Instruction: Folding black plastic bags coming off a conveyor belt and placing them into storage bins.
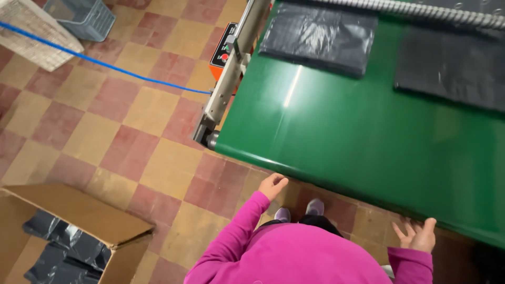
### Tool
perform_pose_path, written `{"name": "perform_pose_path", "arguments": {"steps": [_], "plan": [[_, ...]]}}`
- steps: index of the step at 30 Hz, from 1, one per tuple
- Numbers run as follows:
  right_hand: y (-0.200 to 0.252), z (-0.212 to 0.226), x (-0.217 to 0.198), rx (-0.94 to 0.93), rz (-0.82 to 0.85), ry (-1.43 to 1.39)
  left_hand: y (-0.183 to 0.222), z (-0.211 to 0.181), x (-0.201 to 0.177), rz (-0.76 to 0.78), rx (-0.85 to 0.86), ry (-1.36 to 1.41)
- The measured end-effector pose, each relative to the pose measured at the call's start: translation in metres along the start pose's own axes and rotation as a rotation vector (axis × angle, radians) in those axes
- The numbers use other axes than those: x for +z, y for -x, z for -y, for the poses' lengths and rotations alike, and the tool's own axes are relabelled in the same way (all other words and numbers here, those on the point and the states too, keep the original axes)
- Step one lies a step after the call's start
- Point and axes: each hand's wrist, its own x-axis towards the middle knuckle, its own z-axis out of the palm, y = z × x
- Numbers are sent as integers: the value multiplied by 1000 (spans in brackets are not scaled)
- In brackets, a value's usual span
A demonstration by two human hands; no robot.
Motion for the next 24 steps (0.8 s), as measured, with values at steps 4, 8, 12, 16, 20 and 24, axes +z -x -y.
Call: {"name": "perform_pose_path", "arguments": {"steps": [4, 8, 12, 16, 20, 24], "plan": [[6, 8, 3, 9, -31, 36, -3, 8, 3, 22, -37, 27], [3, 8, -1, 13, -18, 71, -17, 41, 7, 69, -64, 200], [1, 5, -5, 19, 2, 68, -9, 11, -2, 94, -170, 325], [6, -1, -6, 46, 17, -136, -5, 11, -9, 45, -404, 544], [19, -12, -38, 117, -218, -219, 16, 39, -11, -284, -528, 785], [-9, 33, -81, 110, -160, -230, 64, -25, -22, -328, -351, 937]]}}
